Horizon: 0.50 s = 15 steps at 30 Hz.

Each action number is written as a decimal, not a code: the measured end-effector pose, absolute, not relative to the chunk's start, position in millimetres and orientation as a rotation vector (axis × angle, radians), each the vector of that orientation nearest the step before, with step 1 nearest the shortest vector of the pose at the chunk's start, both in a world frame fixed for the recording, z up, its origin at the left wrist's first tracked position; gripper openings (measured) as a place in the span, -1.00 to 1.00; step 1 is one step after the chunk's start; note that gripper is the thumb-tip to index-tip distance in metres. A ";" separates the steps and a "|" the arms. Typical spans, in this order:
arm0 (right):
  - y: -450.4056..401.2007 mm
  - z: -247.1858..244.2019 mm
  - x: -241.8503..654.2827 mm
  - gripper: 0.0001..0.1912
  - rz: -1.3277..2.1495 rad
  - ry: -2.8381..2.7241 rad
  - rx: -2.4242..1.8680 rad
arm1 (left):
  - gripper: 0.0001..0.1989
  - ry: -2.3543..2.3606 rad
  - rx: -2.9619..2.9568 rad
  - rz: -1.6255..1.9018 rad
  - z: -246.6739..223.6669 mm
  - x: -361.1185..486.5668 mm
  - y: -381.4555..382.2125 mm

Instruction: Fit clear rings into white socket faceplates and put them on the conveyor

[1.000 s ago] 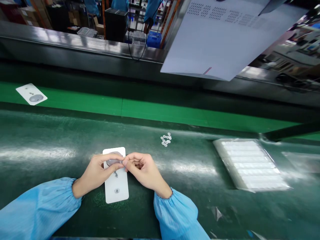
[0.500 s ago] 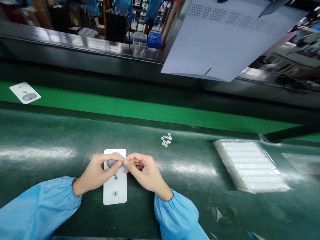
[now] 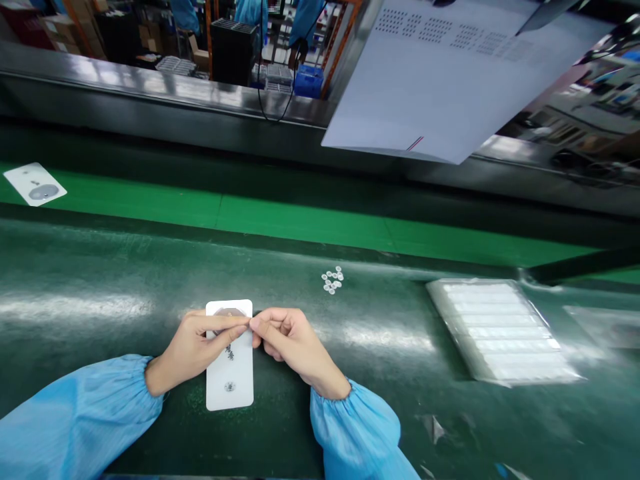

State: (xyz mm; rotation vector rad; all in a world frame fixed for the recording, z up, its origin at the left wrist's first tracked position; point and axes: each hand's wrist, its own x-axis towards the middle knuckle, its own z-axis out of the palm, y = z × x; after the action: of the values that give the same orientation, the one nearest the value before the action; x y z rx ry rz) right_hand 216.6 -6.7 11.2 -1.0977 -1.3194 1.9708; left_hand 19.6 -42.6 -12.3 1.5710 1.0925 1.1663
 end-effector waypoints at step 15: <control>-10.1 13.6 215.0 -0.51 1.758 -1.501 -1.154 | -0.82 1.099 1.524 1.108 -4.3 20.5 -42.4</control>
State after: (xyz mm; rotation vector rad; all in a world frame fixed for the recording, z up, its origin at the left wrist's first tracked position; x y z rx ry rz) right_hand 215.0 -10.1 13.6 -1.1538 -1.5006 1.7582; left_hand 20.5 -42.4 -4.3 1.5242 1.0994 1.1079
